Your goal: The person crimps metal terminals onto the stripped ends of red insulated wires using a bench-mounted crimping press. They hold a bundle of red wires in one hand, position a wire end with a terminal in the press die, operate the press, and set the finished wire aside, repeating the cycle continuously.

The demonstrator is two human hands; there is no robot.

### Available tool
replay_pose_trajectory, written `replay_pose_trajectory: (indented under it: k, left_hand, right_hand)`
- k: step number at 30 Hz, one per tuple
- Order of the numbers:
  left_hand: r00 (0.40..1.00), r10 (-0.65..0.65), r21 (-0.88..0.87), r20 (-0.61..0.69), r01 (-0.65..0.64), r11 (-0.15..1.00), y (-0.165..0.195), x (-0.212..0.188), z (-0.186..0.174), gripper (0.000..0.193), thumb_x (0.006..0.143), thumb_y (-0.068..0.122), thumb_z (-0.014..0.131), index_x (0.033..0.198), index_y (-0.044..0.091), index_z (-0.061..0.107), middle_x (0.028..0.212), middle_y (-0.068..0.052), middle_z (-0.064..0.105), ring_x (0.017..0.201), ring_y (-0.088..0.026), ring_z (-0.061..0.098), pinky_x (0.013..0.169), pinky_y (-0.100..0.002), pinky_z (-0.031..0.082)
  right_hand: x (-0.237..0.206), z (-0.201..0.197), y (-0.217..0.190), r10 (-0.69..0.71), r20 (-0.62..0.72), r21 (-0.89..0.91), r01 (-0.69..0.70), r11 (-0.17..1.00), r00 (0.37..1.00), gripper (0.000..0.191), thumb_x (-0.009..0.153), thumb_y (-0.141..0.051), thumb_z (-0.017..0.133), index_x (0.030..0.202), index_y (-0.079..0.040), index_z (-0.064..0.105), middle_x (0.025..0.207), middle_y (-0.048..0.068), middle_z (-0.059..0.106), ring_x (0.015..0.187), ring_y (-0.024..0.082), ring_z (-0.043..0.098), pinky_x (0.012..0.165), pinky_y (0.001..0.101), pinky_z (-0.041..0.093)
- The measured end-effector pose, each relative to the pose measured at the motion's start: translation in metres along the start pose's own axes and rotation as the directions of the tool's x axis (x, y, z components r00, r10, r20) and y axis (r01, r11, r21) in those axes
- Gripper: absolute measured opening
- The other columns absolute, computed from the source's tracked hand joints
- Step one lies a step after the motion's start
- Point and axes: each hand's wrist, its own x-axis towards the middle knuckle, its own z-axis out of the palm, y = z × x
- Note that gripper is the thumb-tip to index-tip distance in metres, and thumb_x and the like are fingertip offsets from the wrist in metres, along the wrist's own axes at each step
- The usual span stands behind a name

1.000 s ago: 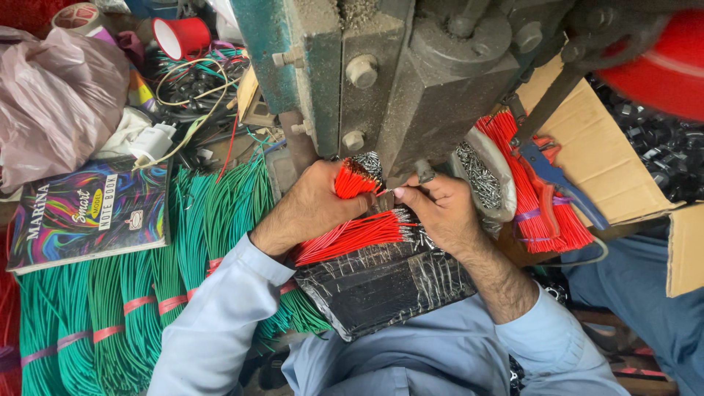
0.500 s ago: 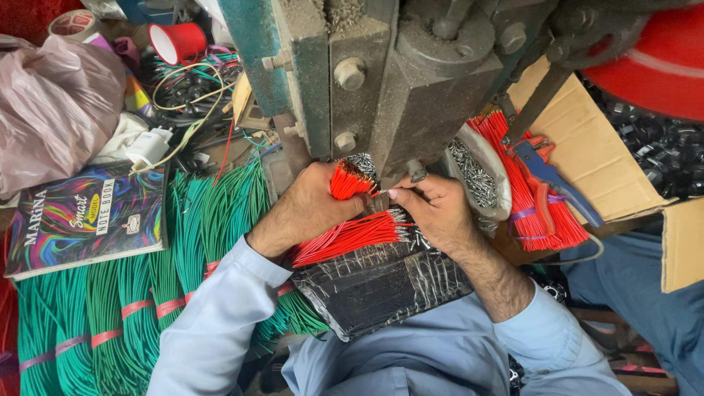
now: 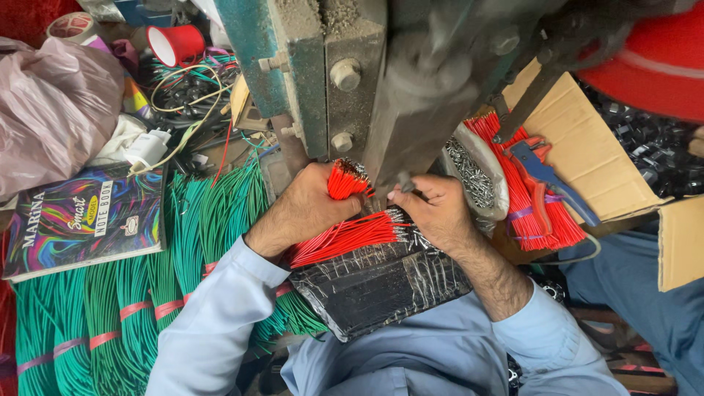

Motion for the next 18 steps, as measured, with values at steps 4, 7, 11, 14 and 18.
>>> replay_pose_trajectory:
  k: [4,7,11,14,18]
  left_hand:
    - [1.0,-0.008,0.003,-0.003,0.008,1.0,-0.002,0.001,-0.001,0.016,0.082,0.004,0.069,0.097,0.0,0.073,0.08,-0.006,0.076,0.074,-0.01,0.069,0.071,-0.029,0.057]
    - [1.0,0.014,-0.022,0.0,-0.014,1.0,-0.001,-0.001,0.0,0.014,0.084,0.004,0.069,0.097,0.001,0.074,0.079,-0.006,0.075,0.075,-0.01,0.068,0.07,-0.029,0.057]
    - [0.999,0.033,-0.058,-0.001,-0.033,0.998,0.001,-0.002,0.0,0.014,0.084,0.004,0.07,0.097,0.001,0.073,0.081,-0.006,0.075,0.076,-0.009,0.068,0.072,-0.028,0.057]
    - [1.0,0.03,-0.045,0.011,-0.029,0.999,0.0,-0.002,0.0,0.015,0.083,0.002,0.069,0.097,0.001,0.073,0.081,-0.005,0.075,0.077,-0.01,0.069,0.074,-0.028,0.058]
    - [0.997,0.072,-0.013,0.024,-0.072,0.997,-0.004,0.0,0.0,0.014,0.083,0.002,0.069,0.097,0.0,0.072,0.082,-0.004,0.075,0.078,-0.01,0.07,0.074,-0.028,0.058]
  right_hand:
    - [0.0,0.0,-0.004,0.022,0.01,-0.029,-0.021,0.999,1.0,0.009,0.094,-0.004,0.073,0.102,0.0,0.075,0.093,0.003,0.077,0.088,0.007,0.069,0.079,0.0243,0.056]
    - [-0.004,-0.001,-0.011,0.106,0.061,0.126,-0.113,0.986,0.993,0.013,0.094,-0.004,0.072,0.106,0.0,0.074,0.097,0.004,0.076,0.09,0.007,0.07,0.08,0.0247,0.057]
    - [-0.015,-0.028,-0.029,-0.025,0.167,0.097,0.009,0.995,0.986,0.013,0.095,-0.004,0.071,0.107,0.001,0.073,0.104,0.007,0.076,0.098,0.01,0.07,0.087,0.0259,0.057]
    - [-0.022,-0.048,-0.044,0.018,0.12,-0.248,0.012,0.969,0.993,0.017,0.092,-0.007,0.071,0.107,-0.001,0.074,0.102,0.007,0.077,0.095,0.015,0.074,0.082,0.0275,0.058]
    - [-0.023,-0.061,-0.055,0.059,0.25,-0.455,0.063,0.888,0.967,0.019,0.087,-0.012,0.073,0.104,-0.004,0.077,0.1,0.007,0.074,0.094,0.021,0.073,0.082,0.0325,0.057]
